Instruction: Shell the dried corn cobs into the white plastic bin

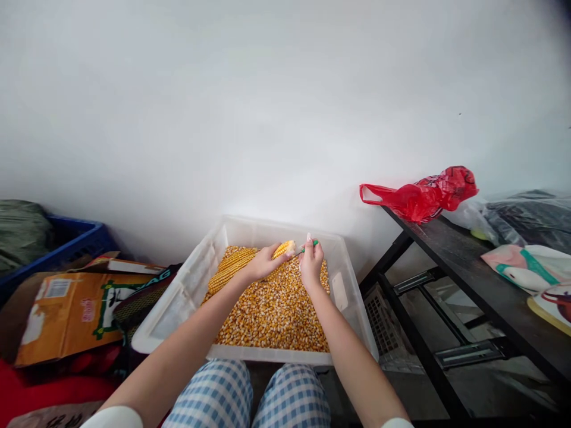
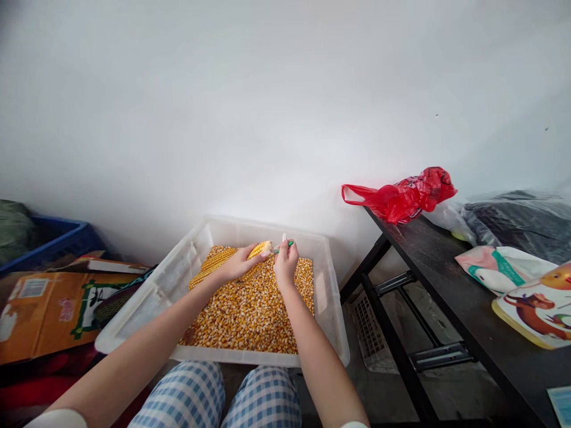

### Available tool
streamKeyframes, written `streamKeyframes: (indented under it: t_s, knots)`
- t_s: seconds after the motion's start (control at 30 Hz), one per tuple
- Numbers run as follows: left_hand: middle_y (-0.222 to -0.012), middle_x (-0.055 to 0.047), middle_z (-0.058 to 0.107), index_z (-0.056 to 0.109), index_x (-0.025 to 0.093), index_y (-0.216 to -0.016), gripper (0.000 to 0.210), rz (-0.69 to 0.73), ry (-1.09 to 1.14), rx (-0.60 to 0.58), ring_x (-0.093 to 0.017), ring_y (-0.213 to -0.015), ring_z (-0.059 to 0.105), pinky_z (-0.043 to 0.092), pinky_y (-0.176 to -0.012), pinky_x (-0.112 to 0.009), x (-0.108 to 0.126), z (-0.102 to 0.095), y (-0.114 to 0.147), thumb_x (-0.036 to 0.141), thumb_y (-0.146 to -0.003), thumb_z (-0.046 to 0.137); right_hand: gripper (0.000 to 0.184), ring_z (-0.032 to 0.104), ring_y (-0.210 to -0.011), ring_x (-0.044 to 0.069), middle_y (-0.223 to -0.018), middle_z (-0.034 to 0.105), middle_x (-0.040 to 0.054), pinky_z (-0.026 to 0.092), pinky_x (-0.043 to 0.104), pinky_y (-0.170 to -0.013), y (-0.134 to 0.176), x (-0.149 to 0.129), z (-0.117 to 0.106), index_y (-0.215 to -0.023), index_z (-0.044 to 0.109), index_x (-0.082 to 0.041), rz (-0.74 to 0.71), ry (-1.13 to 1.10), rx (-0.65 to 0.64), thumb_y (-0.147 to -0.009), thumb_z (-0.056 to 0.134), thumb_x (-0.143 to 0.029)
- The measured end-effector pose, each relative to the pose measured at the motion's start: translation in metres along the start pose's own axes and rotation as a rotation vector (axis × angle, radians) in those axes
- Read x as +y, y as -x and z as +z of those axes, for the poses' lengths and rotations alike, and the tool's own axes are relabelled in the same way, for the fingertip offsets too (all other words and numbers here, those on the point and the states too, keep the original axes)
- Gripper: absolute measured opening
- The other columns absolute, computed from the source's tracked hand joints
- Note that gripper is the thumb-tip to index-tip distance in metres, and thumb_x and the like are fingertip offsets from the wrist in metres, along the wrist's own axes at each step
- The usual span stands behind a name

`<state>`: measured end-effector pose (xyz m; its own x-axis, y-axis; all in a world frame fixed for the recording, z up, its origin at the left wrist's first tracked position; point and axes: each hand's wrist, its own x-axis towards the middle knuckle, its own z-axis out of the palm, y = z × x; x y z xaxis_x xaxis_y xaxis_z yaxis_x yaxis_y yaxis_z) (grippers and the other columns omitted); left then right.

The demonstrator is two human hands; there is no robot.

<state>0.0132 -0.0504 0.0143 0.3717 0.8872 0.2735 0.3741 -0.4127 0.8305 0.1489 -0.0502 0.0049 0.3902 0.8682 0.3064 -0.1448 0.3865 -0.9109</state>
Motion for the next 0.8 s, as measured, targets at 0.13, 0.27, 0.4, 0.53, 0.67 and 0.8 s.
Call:
streamKeyframes:
  t_s: [0.13,0.27,0.4,0.53,0.67,0.8]
  knots:
    - [-0.109,-0.005,0.062,0.057,0.016,-0.109,0.05,0.024,0.093,-0.004,-0.027,-0.102,0.054,0.039,-0.09,-0.034,0.002,0.001,-0.002,0.053,-0.078,0.044,0.037,0.027,-0.033,0.005,-0.044,0.032,-0.0103,0.022,0.018,-0.032,-0.01,-0.006,-0.003,-0.064,0.036,-0.02,0.134,-0.117,-0.018,-0.076,0.048,-0.053]
    - [-0.109,-0.006,0.062,0.059,0.012,-0.104,0.051,-0.077,0.232,0.052,-0.029,-0.105,0.052,0.039,-0.089,-0.035,0.003,-0.001,-0.005,0.054,-0.079,0.043,0.036,0.024,-0.029,0.005,-0.037,0.029,-0.0115,0.021,0.018,-0.032,-0.011,-0.013,-0.005,-0.064,0.037,-0.02,0.087,-0.19,-0.037,-0.079,0.045,-0.053]
    - [-0.11,-0.005,0.062,0.061,0.014,-0.101,0.051,-0.111,0.311,0.051,-0.029,-0.107,0.051,0.038,-0.091,-0.035,0.002,-0.003,-0.005,0.055,-0.078,0.044,0.036,0.028,-0.029,0.004,-0.039,0.033,-0.0107,0.023,0.017,-0.032,-0.008,-0.016,-0.004,-0.066,0.04,-0.019,0.074,-0.152,-0.041,-0.079,0.044,-0.053]
    - [-0.111,-0.006,0.062,0.061,0.013,-0.102,0.053,-0.14,0.349,0.027,-0.029,-0.106,0.051,0.038,-0.091,-0.037,0.001,-0.003,-0.005,0.056,-0.079,0.041,0.036,0.03,-0.032,0.004,-0.042,0.034,-0.0107,0.027,0.016,-0.034,-0.007,-0.02,-0.005,-0.07,0.04,-0.019,-0.012,-0.145,0.065,-0.08,0.041,-0.054]
    - [-0.113,-0.005,0.061,0.061,0.014,-0.105,0.054,-0.141,0.31,0.042,-0.029,-0.11,0.049,0.035,-0.094,-0.037,0.002,-0.003,-0.006,0.057,-0.078,0.043,0.037,0.032,-0.032,0.004,-0.041,0.034,-0.0105,0.028,0.016,-0.034,-0.003,-0.025,-0.003,-0.07,0.04,-0.019,-0.065,-0.09,0.047,-0.082,0.037,-0.053]
    - [-0.12,-0.004,0.057,0.058,0.014,-0.112,0.055,-0.102,0.286,0.037,-0.028,-0.116,0.044,0.031,-0.099,-0.037,0.004,-0.003,-0.006,0.056,-0.08,0.041,0.035,0.034,-0.032,0.004,-0.041,0.037,-0.0098,0.03,0.016,-0.033,0.005,-0.028,0.001,-0.071,0.041,-0.018,-0.112,0.003,0.002,-0.083,0.038,-0.05]
